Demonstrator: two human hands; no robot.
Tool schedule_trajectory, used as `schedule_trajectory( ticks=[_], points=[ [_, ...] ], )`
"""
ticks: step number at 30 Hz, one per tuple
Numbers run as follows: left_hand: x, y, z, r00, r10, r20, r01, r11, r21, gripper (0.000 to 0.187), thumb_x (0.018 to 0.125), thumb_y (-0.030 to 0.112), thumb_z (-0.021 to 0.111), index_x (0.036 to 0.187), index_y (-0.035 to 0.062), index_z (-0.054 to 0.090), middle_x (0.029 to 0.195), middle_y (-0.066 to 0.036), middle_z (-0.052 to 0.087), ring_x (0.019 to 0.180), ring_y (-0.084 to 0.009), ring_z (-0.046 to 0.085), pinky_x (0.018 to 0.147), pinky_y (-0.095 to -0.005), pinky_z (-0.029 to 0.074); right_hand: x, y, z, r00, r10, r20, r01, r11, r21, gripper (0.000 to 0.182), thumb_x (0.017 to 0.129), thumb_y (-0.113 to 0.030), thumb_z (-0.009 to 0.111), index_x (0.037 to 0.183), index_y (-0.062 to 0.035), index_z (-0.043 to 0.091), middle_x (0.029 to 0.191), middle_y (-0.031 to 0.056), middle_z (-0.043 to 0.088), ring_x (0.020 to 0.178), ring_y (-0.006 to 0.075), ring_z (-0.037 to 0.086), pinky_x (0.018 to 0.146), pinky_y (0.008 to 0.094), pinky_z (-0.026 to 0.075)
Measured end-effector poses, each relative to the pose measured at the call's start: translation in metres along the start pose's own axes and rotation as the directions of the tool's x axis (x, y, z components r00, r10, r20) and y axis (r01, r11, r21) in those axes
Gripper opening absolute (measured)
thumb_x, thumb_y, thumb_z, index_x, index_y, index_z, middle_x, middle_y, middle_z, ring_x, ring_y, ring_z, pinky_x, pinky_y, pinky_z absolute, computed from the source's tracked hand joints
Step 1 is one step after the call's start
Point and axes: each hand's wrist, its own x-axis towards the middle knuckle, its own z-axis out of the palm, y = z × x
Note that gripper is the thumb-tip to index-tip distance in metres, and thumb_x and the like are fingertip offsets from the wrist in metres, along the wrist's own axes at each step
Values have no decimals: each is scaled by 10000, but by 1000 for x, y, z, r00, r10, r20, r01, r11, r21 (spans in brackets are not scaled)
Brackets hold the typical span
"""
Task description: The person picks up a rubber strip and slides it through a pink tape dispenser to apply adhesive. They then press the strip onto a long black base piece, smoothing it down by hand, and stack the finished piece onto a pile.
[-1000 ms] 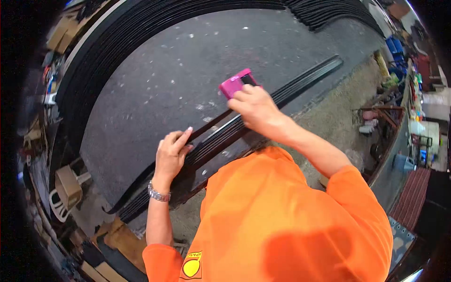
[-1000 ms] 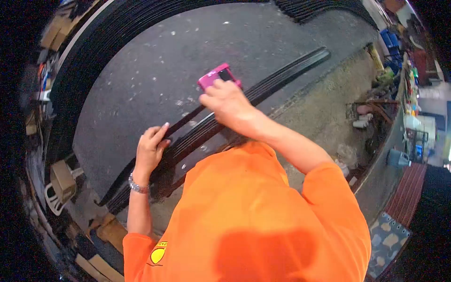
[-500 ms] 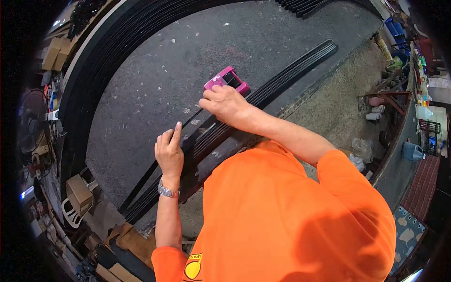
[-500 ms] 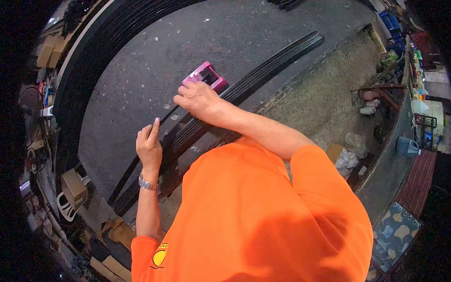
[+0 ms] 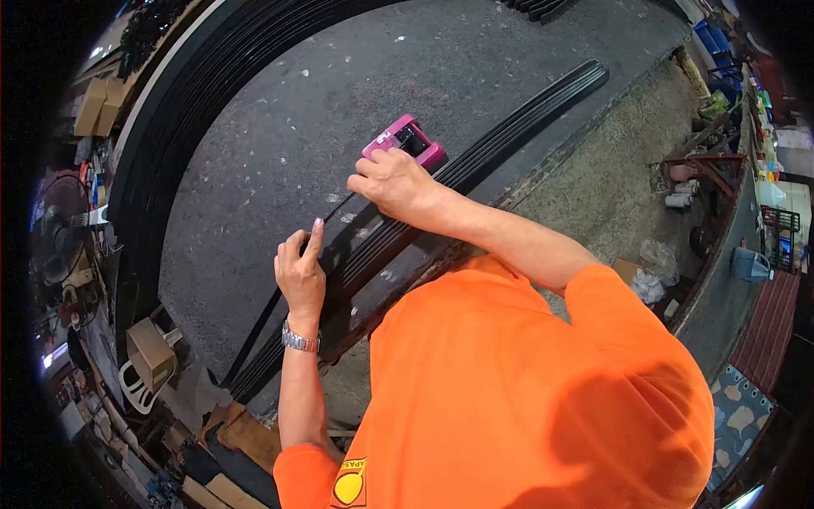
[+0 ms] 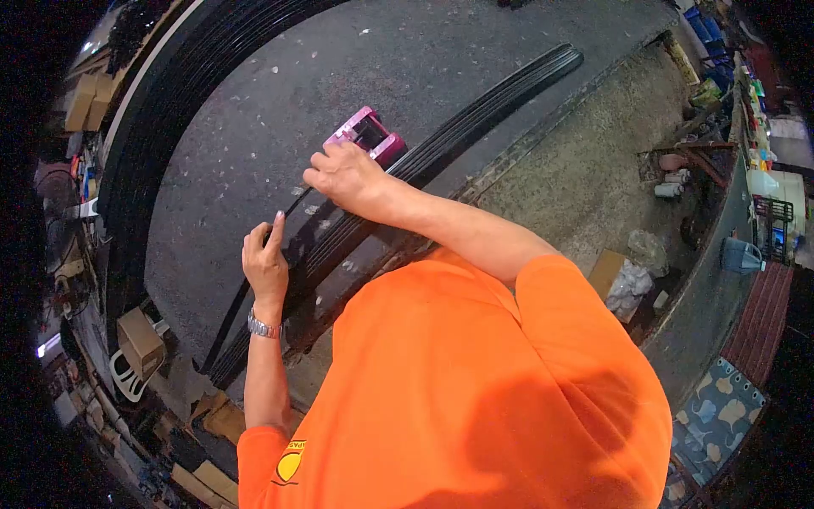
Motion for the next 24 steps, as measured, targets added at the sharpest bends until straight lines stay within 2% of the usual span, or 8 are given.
schedule_trajectory(
  ticks=[3,7,10,13,17,22,23,24],
  points=[
    [11,7,11,999,32,-28,-33,999,-25,609,824,-44,606,1351,256,666,1053,-25,639,876,-230,602,723,-372,468,-5,8,-5,998,-29,-50,28,999,-27,114,754,-69,679,836,-104,607,833,58,585,846,260,626,723,407,495],
    [41,28,30,995,83,-61,-87,994,-72,645,799,-38,597,1363,271,653,1056,-17,642,889,-228,605,726,-371,458,-5,14,-7,997,-69,-34,67,995,-77,115,770,-97,687,872,-107,635,864,54,612,866,254,633,719,396,488],
    [64,47,43,996,63,-55,-67,996,-63,634,805,-29,597,1361,271,655,1055,-17,641,893,-227,608,725,-372,458,-5,30,-6,996,-74,-58,69,993,-96,118,781,-117,689,893,-127,650,870,43,626,873,245,637,711,397,483],
    [84,66,53,996,48,-75,-54,996,-77,577,828,3,612,1341,263,663,1033,-8,652,879,-212,618,720,-367,464,-9,60,-21,992,-88,-88,81,993,-88,134,778,-134,698,902,-155,652,856,19,632,861,238,635,700,406,470],
    [104,85,62,993,20,-113,-31,994,-102,422,861,63,659,1256,202,705,969,-7,675,851,-203,637,705,-358,489,-21,102,-47,997,-67,46,74,982,-172,175,731,-111,689,892,-163,644,840,20,620,869,248,624,712,413,444],
    [119,98,62,992,-25,-128,15,997,-74,299,871,106,705,1163,159,738,940,-22,709,832,-210,660,685,-351,520,-52,171,-97,996,-8,88,26,980,-197,293,679,-50,713,940,-154,631,870,28,621,873,258,628,720,425,448],
    [121,102,60,992,-36,-118,29,998,-61,279,874,117,711,1149,155,740,937,-24,715,828,-210,665,684,-349,526,-60,183,-107,990,47,132,-15,971,-239,328,659,-28,744,932,-150,610,886,12,605,906,245,627,750,411,451],
    [124,105,58,993,-47,-110,42,998,-49,260,877,129,717,1135,150,743,934,-25,721,825,-210,669,683,-348,532,-67,197,-115,993,52,106,-20,959,-281,319,671,-25,738,935,-151,613,884,11,612,904,243,630,749,414,450]
  ],
)
